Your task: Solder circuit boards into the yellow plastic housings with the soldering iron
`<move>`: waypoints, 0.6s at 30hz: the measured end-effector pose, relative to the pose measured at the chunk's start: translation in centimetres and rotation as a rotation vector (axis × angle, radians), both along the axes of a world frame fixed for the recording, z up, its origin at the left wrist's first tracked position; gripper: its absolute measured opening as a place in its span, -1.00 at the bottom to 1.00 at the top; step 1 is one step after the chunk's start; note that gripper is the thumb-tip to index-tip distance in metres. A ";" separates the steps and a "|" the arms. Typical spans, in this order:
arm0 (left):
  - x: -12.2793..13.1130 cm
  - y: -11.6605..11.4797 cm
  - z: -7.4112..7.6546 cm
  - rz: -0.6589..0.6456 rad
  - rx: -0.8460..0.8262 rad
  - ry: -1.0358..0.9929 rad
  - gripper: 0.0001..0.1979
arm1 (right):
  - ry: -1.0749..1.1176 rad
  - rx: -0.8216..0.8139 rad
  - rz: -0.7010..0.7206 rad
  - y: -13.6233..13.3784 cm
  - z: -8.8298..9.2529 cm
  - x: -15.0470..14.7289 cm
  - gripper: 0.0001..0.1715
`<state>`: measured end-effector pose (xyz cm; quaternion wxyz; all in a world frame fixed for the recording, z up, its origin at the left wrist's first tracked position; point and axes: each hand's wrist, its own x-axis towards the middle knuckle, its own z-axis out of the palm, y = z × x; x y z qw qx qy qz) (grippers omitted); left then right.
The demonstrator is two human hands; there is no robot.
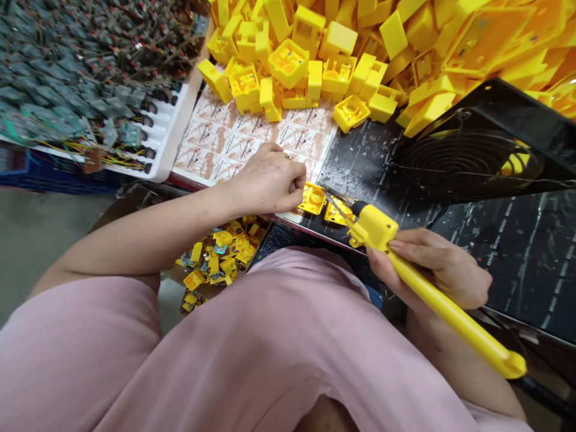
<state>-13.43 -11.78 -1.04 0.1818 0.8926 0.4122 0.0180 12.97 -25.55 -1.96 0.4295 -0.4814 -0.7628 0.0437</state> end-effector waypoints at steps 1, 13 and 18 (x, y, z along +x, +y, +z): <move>0.0 0.0 0.0 0.003 0.000 0.006 -0.79 | 0.011 0.004 0.022 0.0 -0.1 -0.1 -0.77; -2.8 -1.3 -1.4 0.018 -0.070 -0.303 -0.72 | 0.075 -0.014 -0.036 -0.5 -1.9 1.2 -0.33; -1.4 -1.3 -0.7 -0.015 -0.015 -0.082 -0.80 | 0.061 0.009 0.218 0.7 -0.1 0.9 -0.57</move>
